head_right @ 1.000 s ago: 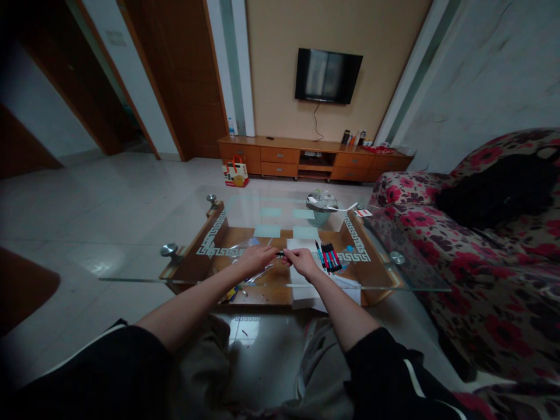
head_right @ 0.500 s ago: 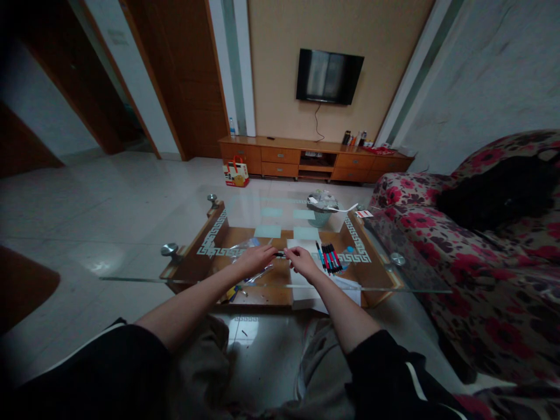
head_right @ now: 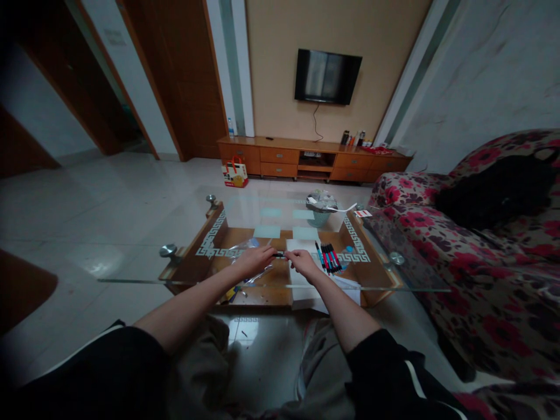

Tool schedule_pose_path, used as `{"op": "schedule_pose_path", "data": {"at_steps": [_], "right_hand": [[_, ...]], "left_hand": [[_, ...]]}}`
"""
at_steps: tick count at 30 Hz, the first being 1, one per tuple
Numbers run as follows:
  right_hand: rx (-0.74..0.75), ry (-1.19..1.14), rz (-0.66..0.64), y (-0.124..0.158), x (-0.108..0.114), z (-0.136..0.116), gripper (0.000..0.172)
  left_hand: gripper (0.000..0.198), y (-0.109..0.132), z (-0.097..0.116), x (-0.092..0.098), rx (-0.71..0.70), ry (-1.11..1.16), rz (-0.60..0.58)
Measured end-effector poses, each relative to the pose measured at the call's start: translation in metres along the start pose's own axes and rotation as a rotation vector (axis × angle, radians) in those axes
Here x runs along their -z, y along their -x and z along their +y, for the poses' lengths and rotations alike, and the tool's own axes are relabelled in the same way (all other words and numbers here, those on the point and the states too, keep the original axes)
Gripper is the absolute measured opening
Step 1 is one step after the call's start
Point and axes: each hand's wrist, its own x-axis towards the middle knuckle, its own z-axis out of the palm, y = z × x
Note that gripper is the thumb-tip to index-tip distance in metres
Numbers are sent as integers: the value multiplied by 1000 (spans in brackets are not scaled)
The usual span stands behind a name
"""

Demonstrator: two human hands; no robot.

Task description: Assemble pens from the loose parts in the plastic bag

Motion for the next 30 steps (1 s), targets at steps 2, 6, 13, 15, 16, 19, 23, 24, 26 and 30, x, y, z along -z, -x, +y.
{"op": "schedule_pose_path", "data": {"at_steps": [2, 6, 13, 15, 16, 19, 23, 24, 26, 30], "right_hand": [[9, -9, -1, 0, 0, -1, 38], [14, -45, 24, 2, -1, -3, 33], [90, -93, 71, 5, 0, -6, 32], [97, -96, 80, 3, 0, -5, 31], [103, -96, 87, 3, 0, -3, 31], [119, -86, 131, 0, 2, -1, 30], [168, 93, 240, -1, 11, -1, 25], [204, 192, 256, -1, 14, -2, 21], [284, 406, 263, 1, 20, -3, 13], [314, 686, 233, 4, 25, -4, 8]], "left_hand": [[24, 0, 0, 0, 7, 2, -4], [25, 1, 0, 1, 28, 6, -14], [24, 2, 0, 5, 49, 17, -35], [24, 3, 0, 6, 55, 19, -38], [24, 3, 0, 6, 58, 20, -38], [23, 3, -1, 6, 73, 18, -39], [24, 3, -2, 4, 107, 9, -37], [25, 2, -3, 3, 116, 8, -37], [25, 2, -3, 2, 128, 8, -38], [24, 2, -2, 2, 133, 9, -45]]}}
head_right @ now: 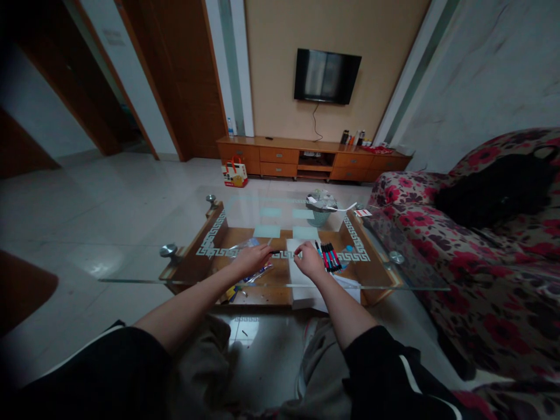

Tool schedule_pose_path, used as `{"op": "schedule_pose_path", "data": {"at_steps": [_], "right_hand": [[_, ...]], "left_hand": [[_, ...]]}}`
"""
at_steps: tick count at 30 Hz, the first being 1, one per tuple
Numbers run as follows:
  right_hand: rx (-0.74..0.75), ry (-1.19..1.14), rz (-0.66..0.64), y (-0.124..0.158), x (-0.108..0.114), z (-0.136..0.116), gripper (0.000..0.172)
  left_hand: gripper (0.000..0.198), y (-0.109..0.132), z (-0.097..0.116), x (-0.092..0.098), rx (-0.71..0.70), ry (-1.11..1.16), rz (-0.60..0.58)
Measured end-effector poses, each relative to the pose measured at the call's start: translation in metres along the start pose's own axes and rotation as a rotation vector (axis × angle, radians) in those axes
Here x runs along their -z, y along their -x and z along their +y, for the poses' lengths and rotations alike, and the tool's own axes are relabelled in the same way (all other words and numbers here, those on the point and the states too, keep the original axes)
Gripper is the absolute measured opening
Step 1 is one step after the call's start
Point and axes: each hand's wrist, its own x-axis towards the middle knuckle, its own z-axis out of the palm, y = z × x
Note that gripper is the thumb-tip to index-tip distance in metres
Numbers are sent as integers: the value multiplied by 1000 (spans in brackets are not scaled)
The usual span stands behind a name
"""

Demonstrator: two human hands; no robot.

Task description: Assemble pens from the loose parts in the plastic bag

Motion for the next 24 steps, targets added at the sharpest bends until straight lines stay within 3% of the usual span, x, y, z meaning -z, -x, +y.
{"op": "schedule_pose_path", "data": {"at_steps": [5, 17, 24], "right_hand": [[-1, 126, -86, 2, -2, -2, 11], [2, 136, -123, 3, -4, 0, 16], [18, 56, 26, 2, 2, -8, 29]], "left_hand": [[22, 1, 0, 2, -6, 5, -9], [23, 0, 3, 4, -27, 30, -20], [21, -2, 1, 1, -100, 57, 9]]}}
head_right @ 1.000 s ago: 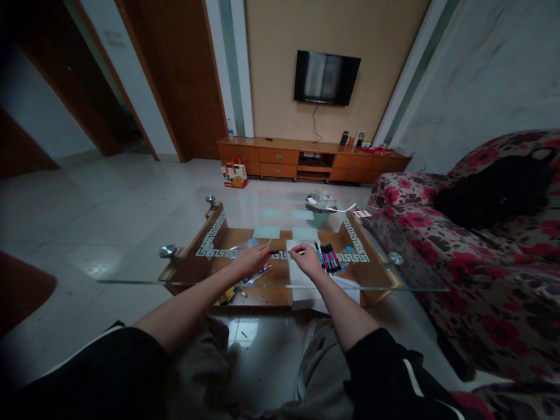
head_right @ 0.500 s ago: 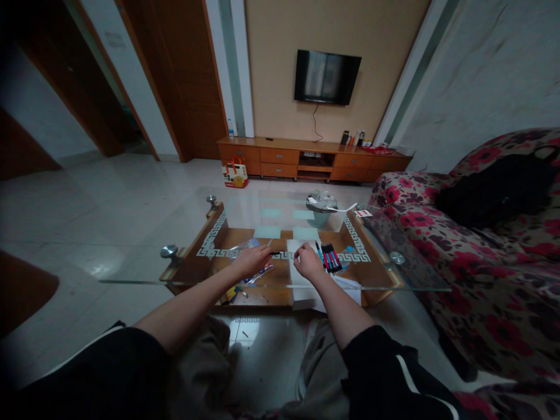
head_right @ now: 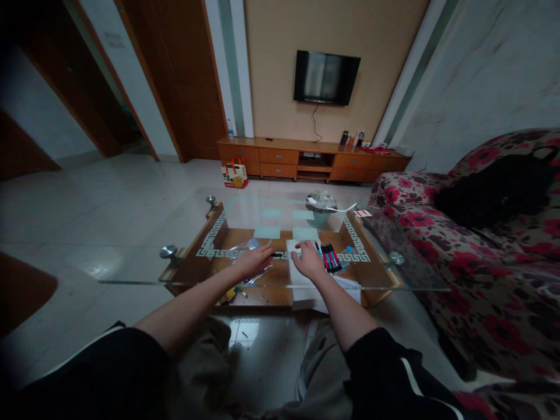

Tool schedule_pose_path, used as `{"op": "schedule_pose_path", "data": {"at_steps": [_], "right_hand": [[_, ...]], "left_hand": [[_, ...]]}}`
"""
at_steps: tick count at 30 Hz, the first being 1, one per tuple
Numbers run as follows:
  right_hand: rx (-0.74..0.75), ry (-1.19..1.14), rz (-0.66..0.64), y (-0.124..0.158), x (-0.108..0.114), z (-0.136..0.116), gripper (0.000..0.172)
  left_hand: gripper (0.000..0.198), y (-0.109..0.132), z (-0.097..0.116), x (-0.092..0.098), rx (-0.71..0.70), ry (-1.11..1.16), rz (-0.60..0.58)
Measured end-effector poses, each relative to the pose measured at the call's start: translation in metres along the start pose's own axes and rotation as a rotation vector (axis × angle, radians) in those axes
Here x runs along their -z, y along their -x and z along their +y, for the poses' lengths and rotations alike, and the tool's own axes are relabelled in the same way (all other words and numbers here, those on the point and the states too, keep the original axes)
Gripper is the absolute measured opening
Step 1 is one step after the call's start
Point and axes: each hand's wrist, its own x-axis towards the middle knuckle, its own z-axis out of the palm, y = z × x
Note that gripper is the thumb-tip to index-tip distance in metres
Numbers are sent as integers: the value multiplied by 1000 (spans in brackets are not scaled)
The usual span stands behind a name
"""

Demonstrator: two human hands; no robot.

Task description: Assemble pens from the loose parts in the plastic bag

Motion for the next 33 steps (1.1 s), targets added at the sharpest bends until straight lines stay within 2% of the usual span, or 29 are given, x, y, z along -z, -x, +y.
{"op": "schedule_pose_path", "data": {"at_steps": [3, 7, 12, 18, 23, 28, 33], "right_hand": [[90, -90, 16, -1, 2, -10, 31], [237, -150, -51, 1, -1, -22, 36], [279, -175, -124, 2, -1, -27, 41], [303, -211, -124, 0, -2, -26, 30], [335, -274, -54, -2, -7, -20, 17], [294, -387, -2, -1, -8, -14, 15], [117, -555, 16, -1, -12, -14, 25]], "left_hand": [[19, -1, -1, -2, -46, 12, 5], [18, -2, -1, -5, -94, 12, 11], [19, -3, -1, -6, -105, -17, 15], [18, -4, -4, -7, -97, -70, 13], [15, -4, -6, -5, -97, -101, 11], [13, -1, -10, -5, -71, -118, 12], [18, 2, -10, -8, -26, -130, 28]]}}
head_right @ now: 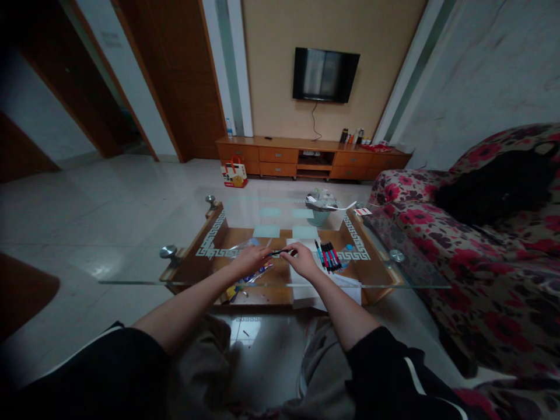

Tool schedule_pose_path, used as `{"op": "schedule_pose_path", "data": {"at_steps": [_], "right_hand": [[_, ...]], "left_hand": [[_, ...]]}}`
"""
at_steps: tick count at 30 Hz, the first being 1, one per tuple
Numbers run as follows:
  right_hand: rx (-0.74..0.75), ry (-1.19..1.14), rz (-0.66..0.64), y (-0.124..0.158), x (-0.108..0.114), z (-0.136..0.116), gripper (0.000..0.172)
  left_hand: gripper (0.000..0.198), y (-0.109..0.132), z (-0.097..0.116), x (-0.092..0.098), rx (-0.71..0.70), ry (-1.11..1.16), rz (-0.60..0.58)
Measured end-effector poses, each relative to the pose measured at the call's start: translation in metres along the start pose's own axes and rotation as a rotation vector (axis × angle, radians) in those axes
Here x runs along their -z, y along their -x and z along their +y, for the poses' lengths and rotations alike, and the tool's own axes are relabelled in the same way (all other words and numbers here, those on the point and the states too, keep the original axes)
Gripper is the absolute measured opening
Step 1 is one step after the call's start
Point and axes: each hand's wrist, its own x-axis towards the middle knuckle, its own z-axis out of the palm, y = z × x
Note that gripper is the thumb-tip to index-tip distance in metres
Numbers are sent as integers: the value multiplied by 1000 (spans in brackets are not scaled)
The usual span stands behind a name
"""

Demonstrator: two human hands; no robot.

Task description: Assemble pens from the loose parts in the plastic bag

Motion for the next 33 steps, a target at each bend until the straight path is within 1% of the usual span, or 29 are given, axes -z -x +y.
{"op": "schedule_pose_path", "data": {"at_steps": [3, 6, 8, 10, 14, 16, 19, 27, 30, 33], "right_hand": [[-105, -152, 30, -2, -4, 0, 33], [-204, -248, 116, -6, -4, 3, 38], [-229, -242, 187, -7, -1, 5, 38], [-210, -175, 216, -7, 3, 8, 33], [-117, 95, 144, -4, 9, 14, 25], [-64, 220, 91, -3, 9, 16, 26], [-11, 342, 13, -2, 7, 19, 31], [-58, 519, -113, 0, 6, 14, 34], [-68, 544, -138, 1, 6, 12, 34], [-61, 554, -137, 2, 6, 13, 33]], "left_hand": [[21, 0, 1, -1, 17, -8, 0], [22, -1, 1, -1, 41, -21, -2], [22, -2, 1, -2, 61, -32, -3], [23, -3, 1, -2, 77, -40, -3], [24, -2, 2, 0, 94, -49, -10], [24, -2, 2, 1, 97, -50, -17], [26, -1, 3, 2, 93, -45, -30], [24, -2, 4, 5, 86, -37, -47], [22, -2, 5, 6, 73, -29, -48], [22, -2, 6, 6, 65, -23, -44]]}}
